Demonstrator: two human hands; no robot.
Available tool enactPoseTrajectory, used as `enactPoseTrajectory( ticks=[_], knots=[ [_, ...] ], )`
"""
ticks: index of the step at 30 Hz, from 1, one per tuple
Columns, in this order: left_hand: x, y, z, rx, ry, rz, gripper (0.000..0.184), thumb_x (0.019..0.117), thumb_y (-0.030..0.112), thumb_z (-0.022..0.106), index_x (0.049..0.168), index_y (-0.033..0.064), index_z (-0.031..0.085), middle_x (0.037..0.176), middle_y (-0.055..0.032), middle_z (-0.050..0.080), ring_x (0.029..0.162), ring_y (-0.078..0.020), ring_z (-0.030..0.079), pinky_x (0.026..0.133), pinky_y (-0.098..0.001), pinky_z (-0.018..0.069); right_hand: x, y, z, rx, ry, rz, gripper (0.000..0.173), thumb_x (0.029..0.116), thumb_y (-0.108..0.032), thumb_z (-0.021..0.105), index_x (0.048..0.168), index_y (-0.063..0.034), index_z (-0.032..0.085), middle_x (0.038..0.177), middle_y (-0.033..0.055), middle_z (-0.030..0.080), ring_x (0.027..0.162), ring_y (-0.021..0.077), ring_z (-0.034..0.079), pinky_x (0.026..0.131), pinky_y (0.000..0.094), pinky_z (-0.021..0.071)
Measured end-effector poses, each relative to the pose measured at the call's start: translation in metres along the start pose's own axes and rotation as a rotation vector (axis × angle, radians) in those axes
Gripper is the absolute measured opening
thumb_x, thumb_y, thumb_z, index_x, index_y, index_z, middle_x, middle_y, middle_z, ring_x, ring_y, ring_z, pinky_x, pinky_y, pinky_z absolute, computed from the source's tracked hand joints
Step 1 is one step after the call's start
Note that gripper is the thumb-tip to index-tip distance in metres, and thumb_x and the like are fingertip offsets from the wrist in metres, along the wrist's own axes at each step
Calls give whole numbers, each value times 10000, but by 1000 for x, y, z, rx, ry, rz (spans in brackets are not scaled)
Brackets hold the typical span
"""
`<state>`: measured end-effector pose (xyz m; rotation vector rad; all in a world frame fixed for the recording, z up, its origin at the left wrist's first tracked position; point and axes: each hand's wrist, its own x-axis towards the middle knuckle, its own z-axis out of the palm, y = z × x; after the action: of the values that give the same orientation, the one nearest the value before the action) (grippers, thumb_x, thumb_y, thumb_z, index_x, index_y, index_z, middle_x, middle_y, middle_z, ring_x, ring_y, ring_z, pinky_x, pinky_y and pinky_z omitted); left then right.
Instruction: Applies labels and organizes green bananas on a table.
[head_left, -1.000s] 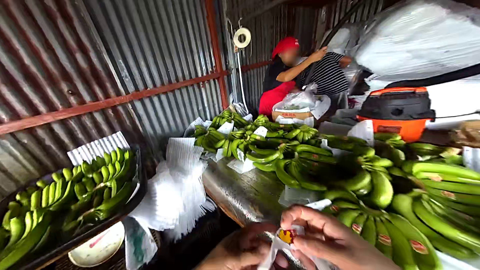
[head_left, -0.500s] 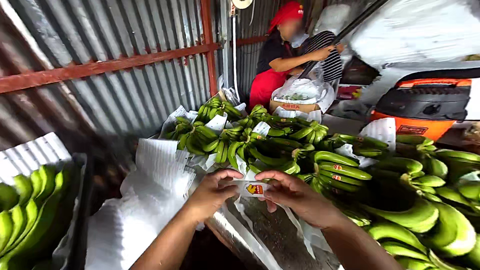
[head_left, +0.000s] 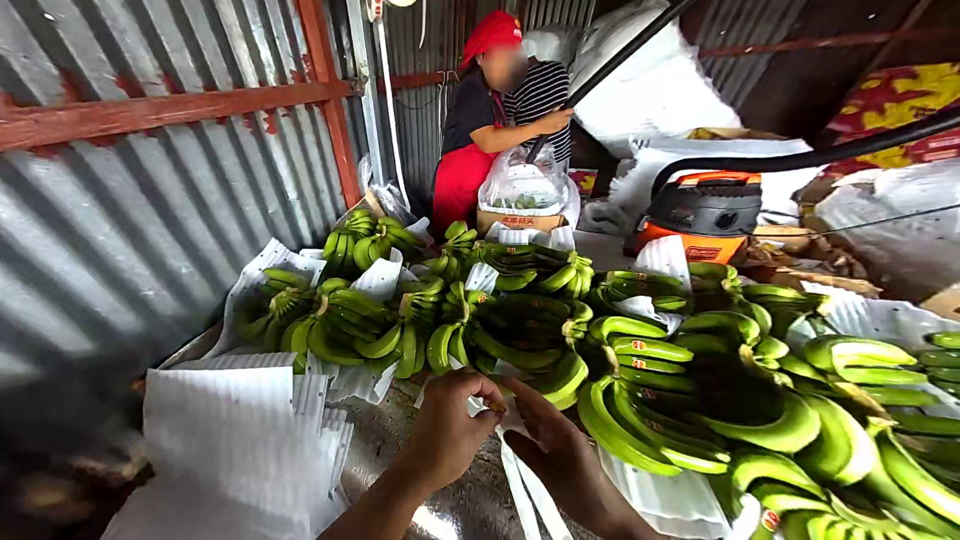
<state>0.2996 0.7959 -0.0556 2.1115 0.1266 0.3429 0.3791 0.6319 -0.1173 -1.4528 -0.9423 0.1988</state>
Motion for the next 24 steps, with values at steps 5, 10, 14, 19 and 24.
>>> enactPoseTrajectory(
  ticks=[5, 10, 14, 19, 24],
  knots=[
    [21, -14, 8, 233, 13, 22, 145, 867, 13, 703, 1009, 21, 729, 989, -101, 732, 1025, -232, 680, 1016, -496, 458, 12, 15, 1, 31, -10, 145, 460, 887, 6, 630, 1344, 51, 594, 1259, 99, 692, 1128, 71, 671, 982, 243, 555],
    [34, -29, 23, 383, 105, 71, 106, 799, -67, 706, 875, 5, 694, 862, -122, 705, 915, -276, 698, 1031, -590, 435, 20, 41, -6, 122, -45, 160, 435, 884, 16, 627, 1318, 41, 620, 1274, 87, 693, 1151, 83, 668, 999, 247, 551],
    [36, -42, 39, 483, 213, 136, 172, 708, -95, 722, 777, 39, 639, 786, -90, 663, 844, -254, 683, 950, -550, 488, 22, 53, -14, 162, -73, 161, 424, 876, 2, 646, 1298, 37, 628, 1269, 69, 691, 1162, 56, 652, 1017, 232, 534],
    [36, -50, 46, 423, 165, 168, 195, 743, -25, 770, 905, 71, 717, 944, -68, 727, 999, -224, 704, 1059, -584, 442, 23, 69, -23, 276, 11, 172, 301, 966, -98, 617, 1249, -1, 657, 1198, 22, 716, 1087, 63, 681, 958, 243, 568],
    [43, -56, 56, 383, 192, 269, 129, 873, 165, 748, 994, 133, 781, 1078, -12, 736, 1110, -133, 676, 1161, -545, 371, 27, 73, -34, 403, 257, 294, 180, 926, -42, 645, 1088, -58, 721, 1028, -13, 749, 921, 60, 708, 839, 222, 594]
  ],
)
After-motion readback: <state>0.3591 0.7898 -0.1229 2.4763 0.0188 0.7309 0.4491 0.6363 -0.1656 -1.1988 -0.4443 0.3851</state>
